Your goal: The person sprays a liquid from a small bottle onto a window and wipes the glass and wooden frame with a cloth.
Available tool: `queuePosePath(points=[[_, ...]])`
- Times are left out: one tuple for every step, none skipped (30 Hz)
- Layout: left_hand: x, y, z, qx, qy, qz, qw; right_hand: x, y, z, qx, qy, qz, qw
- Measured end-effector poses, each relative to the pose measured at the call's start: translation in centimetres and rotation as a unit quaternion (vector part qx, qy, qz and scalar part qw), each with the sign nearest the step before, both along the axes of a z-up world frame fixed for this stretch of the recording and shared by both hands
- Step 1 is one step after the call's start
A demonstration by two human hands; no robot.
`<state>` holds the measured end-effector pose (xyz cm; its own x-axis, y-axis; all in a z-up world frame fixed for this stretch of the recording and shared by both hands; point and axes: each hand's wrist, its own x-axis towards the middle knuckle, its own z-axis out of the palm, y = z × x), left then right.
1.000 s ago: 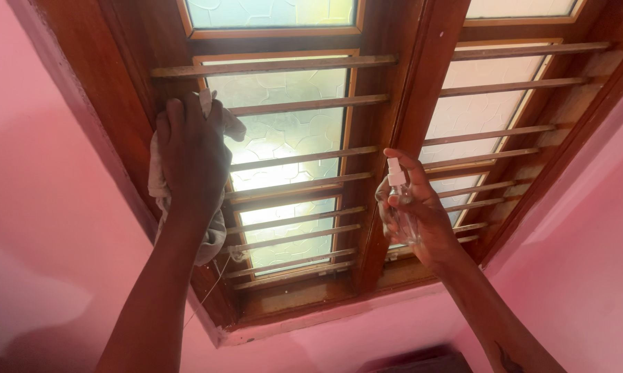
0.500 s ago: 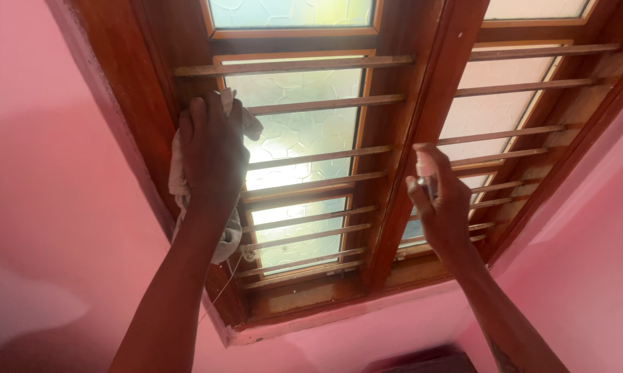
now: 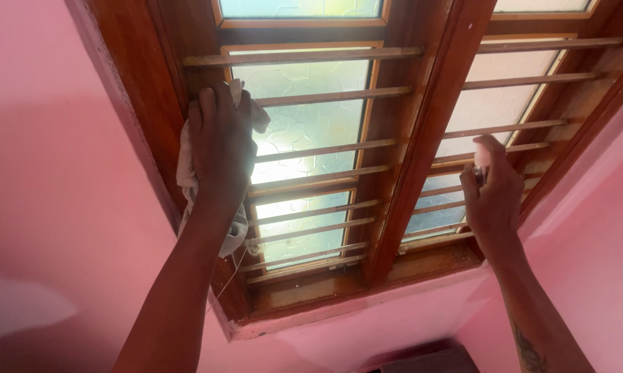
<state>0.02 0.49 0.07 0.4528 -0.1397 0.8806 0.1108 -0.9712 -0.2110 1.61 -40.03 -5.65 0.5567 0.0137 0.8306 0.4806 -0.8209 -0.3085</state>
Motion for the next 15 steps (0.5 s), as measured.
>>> queuePosePath(points=[[0.1, 0.0, 0.1, -0.002, 0.004, 0.002, 1.0, 0.4, 0.0, -0.5, 0.009, 0.017, 0.008, 1.0], [0.2, 0.0, 0.1, -0.004, 0.008, 0.004, 1.0, 0.7, 0.0, -1.1, 0.019, 0.034, 0.015, 0.999], [0.2, 0.0, 0.1, -0.007, 0.012, 0.007, 1.0, 0.9, 0.0, -1.8, 0.027, 0.052, 0.024, 0.998], [0.2, 0.0, 0.0, -0.001, 0.006, 0.013, 1.0, 1.0, 0.0, -2.6, 0.005, 0.06, 0.037, 0.998], [0.2, -0.1, 0.0, 0.004, 0.001, 0.019, 1.0, 0.9, 0.3, -3.5, -0.018, 0.068, 0.05, 0.996], [0.2, -0.2, -0.1, 0.01, -0.004, 0.026, 1.0, 1.0, 0.7, -4.3, -0.04, 0.077, 0.063, 0.994], [0.1, -0.4, -0.1, 0.001, -0.003, 0.029, 1.0, 1.3, 1.3, -4.8, -0.039, 0.089, 0.083, 0.992], [0.1, -0.6, 0.0, -0.007, -0.003, 0.032, 0.999, 1.6, 2.0, -5.1, -0.037, 0.101, 0.104, 0.989], [0.1, -0.7, 0.1, -0.014, -0.003, 0.035, 0.999, 2.0, 2.7, -5.2, -0.036, 0.114, 0.125, 0.985], [0.2, -0.9, 0.2, -0.012, -0.003, 0.042, 0.999, 2.4, 3.2, -5.0, -0.038, 0.09, 0.147, 0.984], [0.1, -1.0, 0.2, -0.011, -0.001, 0.05, 0.999, 2.7, 3.8, -4.8, -0.04, 0.069, 0.17, 0.982], [0.1, -1.1, 0.2, -0.009, 0.0, 0.058, 0.998, 2.9, 4.3, -4.5, -0.041, 0.048, 0.194, 0.979], [0.0, -1.3, 0.1, -0.01, -0.004, 0.057, 0.998, 3.4, 5.0, -3.9, -0.036, 0.073, 0.197, 0.977], [-0.1, -1.4, 0.1, -0.011, -0.009, 0.055, 0.998, 4.0, 5.7, -3.1, -0.032, 0.098, 0.201, 0.974], [-0.2, -1.6, 0.2, -0.011, -0.016, 0.055, 0.998, 4.4, 6.3, -2.1, -0.027, 0.121, 0.205, 0.971]])
